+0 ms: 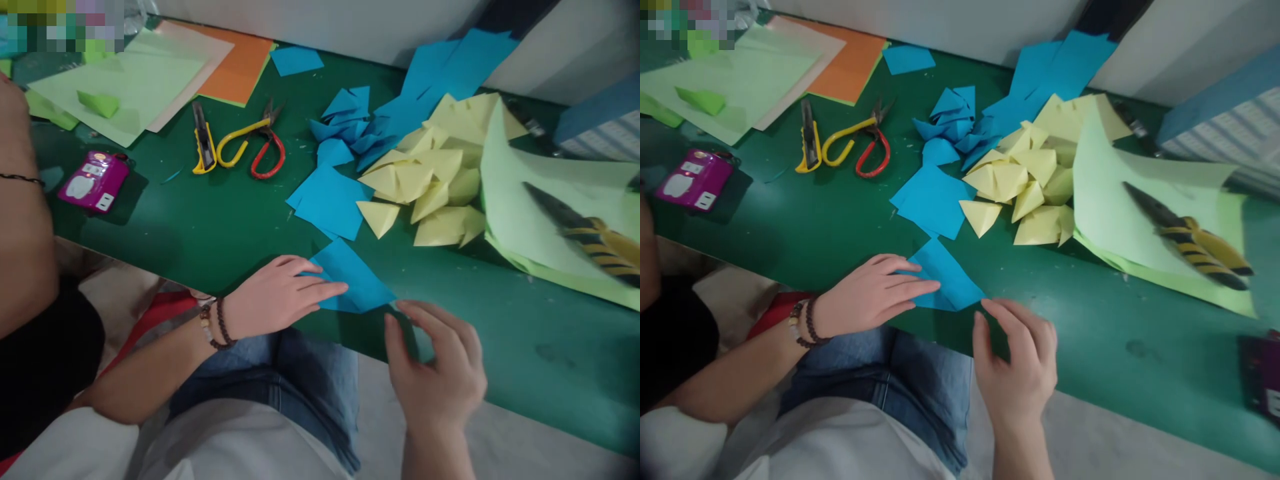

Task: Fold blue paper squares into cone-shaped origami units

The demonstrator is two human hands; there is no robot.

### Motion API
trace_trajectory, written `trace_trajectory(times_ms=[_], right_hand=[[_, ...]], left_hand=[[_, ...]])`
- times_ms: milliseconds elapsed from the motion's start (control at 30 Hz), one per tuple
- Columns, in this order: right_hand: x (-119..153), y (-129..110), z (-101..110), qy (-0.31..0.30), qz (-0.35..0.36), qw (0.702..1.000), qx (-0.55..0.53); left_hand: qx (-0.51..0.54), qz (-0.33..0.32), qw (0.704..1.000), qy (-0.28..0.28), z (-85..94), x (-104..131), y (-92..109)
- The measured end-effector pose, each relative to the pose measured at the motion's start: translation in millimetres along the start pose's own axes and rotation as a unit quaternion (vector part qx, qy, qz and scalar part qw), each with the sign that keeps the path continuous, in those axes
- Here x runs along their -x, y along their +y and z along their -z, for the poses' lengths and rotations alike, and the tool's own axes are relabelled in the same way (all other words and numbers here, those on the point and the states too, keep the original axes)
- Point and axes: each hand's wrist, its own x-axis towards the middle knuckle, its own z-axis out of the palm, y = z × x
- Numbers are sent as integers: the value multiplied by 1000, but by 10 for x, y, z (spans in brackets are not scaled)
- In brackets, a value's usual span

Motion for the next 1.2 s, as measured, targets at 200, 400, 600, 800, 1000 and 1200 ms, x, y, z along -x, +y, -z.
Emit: trace_trajectory(times_ms=[200, 400, 600, 800, 1000, 1200], right_hand=[[-301, 396, -51, -116, 176, 977, -15], [-410, 392, -14, -128, 285, 950, -12], [-254, 251, 89, -178, 301, 935, -54], [-307, 260, 64, -214, 283, 929, -109], [-480, 293, -65, -196, 232, 944, -130], [-563, 245, -152, -212, 204, 948, -119]], left_hand=[[-18, -34, 999, -3, 14, -9, -11], [-77, -45, 996, -7, 96, -34, -22], [-51, -45, 997, -32, 120, 18, 8], [-62, -92, 994, -17, 27, 74, 7], [-25, -112, 993, -10, -8, 94, -24], [-43, -118, 992, -24, -1, 92, -25]])
